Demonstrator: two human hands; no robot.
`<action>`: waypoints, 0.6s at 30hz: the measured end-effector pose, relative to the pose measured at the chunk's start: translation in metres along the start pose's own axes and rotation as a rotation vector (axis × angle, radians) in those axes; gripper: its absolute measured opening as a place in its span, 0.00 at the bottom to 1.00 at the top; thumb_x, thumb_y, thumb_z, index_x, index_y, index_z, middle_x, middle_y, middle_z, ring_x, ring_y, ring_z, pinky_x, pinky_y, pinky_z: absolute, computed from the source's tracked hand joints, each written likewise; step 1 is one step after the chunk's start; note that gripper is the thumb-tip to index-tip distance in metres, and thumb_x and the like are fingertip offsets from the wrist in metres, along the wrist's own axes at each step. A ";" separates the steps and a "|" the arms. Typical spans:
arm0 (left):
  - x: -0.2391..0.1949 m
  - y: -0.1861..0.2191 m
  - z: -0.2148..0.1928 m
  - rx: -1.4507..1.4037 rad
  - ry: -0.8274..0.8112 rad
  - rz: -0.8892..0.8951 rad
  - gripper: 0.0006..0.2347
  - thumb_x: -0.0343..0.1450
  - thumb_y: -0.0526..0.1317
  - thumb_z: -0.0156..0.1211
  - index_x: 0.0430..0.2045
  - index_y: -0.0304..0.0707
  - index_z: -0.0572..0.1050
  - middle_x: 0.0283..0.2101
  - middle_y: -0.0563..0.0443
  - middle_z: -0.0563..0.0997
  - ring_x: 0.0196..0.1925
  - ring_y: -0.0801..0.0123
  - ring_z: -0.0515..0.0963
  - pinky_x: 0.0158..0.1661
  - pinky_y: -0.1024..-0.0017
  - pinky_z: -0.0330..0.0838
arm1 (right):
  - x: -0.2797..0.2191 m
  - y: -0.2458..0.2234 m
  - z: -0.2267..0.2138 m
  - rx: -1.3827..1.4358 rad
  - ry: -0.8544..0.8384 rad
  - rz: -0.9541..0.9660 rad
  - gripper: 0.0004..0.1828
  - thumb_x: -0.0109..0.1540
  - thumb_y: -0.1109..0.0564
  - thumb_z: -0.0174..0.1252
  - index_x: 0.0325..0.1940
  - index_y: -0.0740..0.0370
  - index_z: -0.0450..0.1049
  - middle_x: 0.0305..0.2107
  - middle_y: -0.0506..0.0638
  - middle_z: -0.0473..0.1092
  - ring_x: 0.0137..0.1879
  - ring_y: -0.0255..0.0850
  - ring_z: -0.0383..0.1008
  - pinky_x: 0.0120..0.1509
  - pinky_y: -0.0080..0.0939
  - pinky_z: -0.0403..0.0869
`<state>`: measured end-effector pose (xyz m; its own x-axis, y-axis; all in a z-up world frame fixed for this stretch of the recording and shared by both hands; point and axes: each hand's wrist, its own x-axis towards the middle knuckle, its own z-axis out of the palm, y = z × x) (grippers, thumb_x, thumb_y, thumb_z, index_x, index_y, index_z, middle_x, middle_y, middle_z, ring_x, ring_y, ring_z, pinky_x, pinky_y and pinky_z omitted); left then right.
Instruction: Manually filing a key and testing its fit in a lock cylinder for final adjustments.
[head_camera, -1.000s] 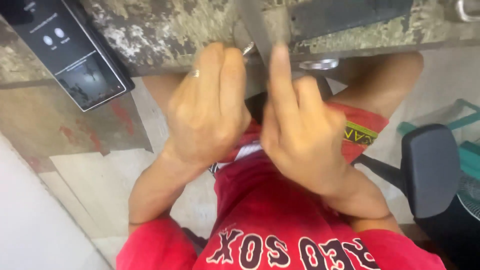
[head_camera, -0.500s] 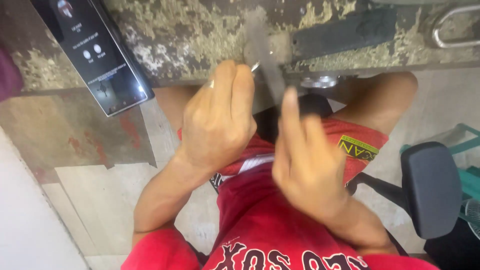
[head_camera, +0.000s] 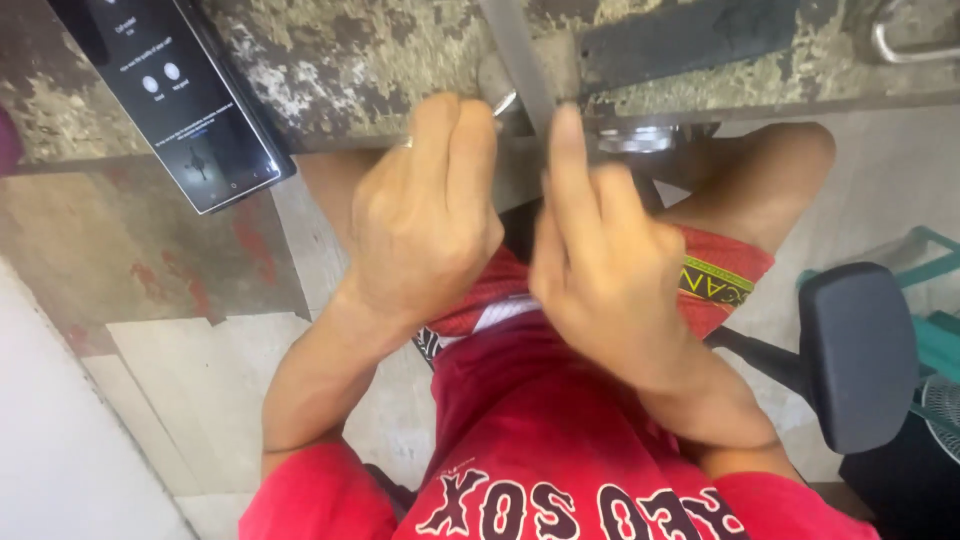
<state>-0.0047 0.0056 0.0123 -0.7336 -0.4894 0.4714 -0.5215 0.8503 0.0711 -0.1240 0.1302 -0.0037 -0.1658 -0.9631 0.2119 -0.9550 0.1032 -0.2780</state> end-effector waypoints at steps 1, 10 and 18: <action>-0.003 0.003 0.002 0.000 0.006 0.004 0.14 0.74 0.23 0.32 0.31 0.35 0.71 0.30 0.50 0.67 0.20 0.69 0.60 0.21 0.72 0.60 | -0.003 0.000 0.002 -0.004 0.006 0.001 0.25 0.76 0.66 0.56 0.76 0.73 0.61 0.32 0.48 0.57 0.28 0.42 0.60 0.28 0.43 0.63; -0.006 0.004 0.001 -0.047 -0.023 -0.024 0.11 0.70 0.20 0.39 0.29 0.37 0.68 0.29 0.51 0.63 0.19 0.70 0.59 0.20 0.72 0.56 | -0.020 -0.003 -0.004 0.072 -0.014 -0.003 0.24 0.74 0.67 0.56 0.74 0.75 0.62 0.31 0.51 0.58 0.26 0.44 0.57 0.26 0.46 0.62; -0.009 0.007 0.001 -0.041 -0.011 -0.100 0.08 0.80 0.30 0.46 0.30 0.37 0.68 0.30 0.51 0.64 0.19 0.68 0.60 0.21 0.71 0.59 | -0.005 0.006 0.012 0.207 0.129 0.092 0.26 0.78 0.68 0.60 0.79 0.61 0.61 0.35 0.48 0.65 0.35 0.41 0.65 0.37 0.43 0.70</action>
<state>-0.0025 0.0159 0.0076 -0.6836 -0.5742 0.4505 -0.5745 0.8041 0.1530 -0.1264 0.1327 -0.0173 -0.2921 -0.9110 0.2912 -0.8660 0.1228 -0.4847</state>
